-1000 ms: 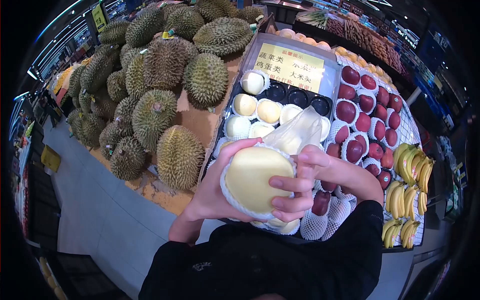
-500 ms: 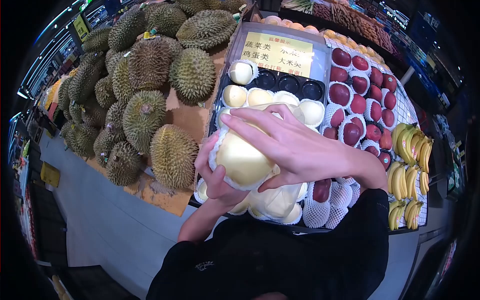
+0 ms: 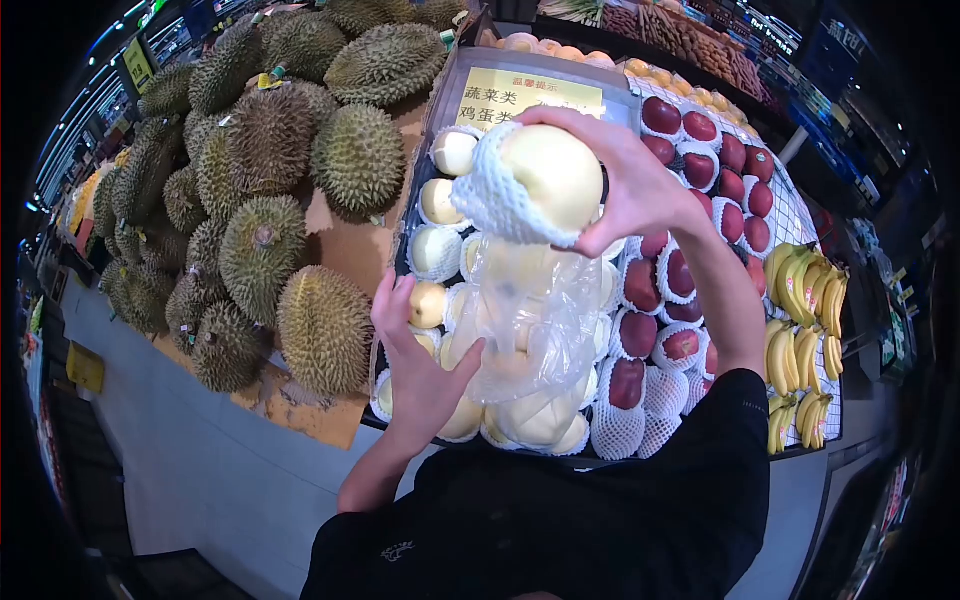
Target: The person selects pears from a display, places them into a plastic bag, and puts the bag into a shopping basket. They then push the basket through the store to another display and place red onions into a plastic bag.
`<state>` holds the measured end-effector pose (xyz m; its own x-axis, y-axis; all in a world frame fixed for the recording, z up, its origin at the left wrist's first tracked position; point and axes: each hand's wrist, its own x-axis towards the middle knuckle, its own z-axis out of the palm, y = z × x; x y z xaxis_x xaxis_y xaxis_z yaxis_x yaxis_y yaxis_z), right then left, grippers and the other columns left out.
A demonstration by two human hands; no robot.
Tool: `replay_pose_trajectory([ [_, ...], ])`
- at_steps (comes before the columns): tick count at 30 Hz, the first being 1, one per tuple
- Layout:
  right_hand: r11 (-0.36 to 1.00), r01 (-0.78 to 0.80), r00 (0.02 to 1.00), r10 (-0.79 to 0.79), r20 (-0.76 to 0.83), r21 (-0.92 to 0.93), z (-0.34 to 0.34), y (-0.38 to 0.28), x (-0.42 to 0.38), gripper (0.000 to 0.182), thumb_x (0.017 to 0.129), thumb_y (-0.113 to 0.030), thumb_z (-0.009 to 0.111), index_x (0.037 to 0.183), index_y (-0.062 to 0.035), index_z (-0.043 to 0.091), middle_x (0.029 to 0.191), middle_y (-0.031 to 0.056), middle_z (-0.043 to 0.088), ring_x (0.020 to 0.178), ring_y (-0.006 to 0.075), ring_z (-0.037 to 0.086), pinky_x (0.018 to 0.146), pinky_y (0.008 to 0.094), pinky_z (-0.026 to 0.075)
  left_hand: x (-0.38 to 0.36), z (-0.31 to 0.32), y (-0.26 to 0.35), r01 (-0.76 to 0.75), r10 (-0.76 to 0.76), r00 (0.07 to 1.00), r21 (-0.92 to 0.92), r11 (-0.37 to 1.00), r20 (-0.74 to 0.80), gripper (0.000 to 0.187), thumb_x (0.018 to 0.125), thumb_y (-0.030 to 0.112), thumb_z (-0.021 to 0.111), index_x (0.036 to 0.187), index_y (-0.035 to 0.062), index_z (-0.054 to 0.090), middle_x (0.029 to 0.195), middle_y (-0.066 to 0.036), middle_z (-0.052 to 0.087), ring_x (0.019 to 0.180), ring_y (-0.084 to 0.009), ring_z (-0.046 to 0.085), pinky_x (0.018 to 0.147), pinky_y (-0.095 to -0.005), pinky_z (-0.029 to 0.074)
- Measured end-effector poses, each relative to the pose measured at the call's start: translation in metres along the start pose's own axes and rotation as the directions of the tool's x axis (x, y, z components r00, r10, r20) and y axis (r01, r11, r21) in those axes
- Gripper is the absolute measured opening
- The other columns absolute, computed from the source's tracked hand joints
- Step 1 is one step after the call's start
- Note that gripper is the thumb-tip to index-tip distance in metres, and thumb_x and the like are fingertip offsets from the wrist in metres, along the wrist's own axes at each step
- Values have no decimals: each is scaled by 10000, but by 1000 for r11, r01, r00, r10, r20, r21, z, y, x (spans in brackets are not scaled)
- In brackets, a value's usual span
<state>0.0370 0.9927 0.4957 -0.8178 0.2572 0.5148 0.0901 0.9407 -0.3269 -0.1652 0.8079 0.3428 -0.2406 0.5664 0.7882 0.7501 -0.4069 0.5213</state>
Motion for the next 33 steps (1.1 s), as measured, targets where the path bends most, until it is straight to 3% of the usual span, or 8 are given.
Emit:
replay_pose_trajectory([
  [3,981,-178,981,171,-96,-76,-8,61,10,908,519,-153,797,1357,-28,471,1200,124,618,1104,213,596,998,349,457,-9,-8,-11,471,-355,857,-289,834,373,496,850,-39,679,1294,-8,460,1090,-134,636,953,-165,656,853,-292,518],
  [6,925,-131,991,112,-73,-357,8,136,16,900,505,-130,801,1335,-37,465,1251,153,583,1183,302,557,1032,404,427,-24,-10,-13,462,-342,868,-331,823,360,351,878,-82,628,1195,-19,493,984,-103,649,909,-138,657,825,-266,518],
  [8,880,-121,985,165,56,-459,23,170,15,899,485,-112,806,1312,-52,459,1275,170,549,1225,367,495,1043,443,392,-29,-14,-8,478,-347,862,-366,799,368,235,890,-94,610,1075,-11,491,959,-105,641,903,-143,657,819,-270,520],
  [12,866,-70,931,236,279,-496,53,199,17,955,452,-42,832,1328,-67,455,1306,123,541,1243,321,494,1041,414,388,-47,-27,-8,497,-409,866,-420,759,286,199,904,-96,598,983,19,456,939,-114,630,866,-145,640,792,-264,508],
  [14,872,-76,934,231,271,-484,65,207,19,959,449,-1,832,1328,-68,456,1349,109,518,1271,309,481,1063,413,385,-55,-36,-16,470,-514,852,-567,677,93,224,869,-139,595,990,2,469,957,-124,618,866,-143,621,819,-275,495],
  [24,841,98,919,128,373,-532,93,239,25,982,439,65,844,1316,-122,445,1363,88,504,1284,300,475,1075,391,428,-82,-45,-19,575,-599,787,-530,624,148,287,840,-163,570,1044,1,452,987,-125,588,902,-184,638,845,-289,499],
  [30,796,136,926,110,362,-590,106,245,24,755,651,28,760,1309,-148,435,1346,77,489,1274,286,490,1044,381,433,-78,-37,-16,552,-592,796,-554,623,127,302,839,-165,560,1065,3,449,967,-109,583,906,-180,633,848,-286,496],
  [33,543,171,915,221,336,-822,113,245,20,681,797,-66,676,1394,-197,376,1428,92,415,1339,268,421,1076,434,377,-72,-28,-15,537,-594,798,-576,616,108,315,842,-157,584,1074,7,448,959,-94,582,906,-163,624,837,-280,493],
])
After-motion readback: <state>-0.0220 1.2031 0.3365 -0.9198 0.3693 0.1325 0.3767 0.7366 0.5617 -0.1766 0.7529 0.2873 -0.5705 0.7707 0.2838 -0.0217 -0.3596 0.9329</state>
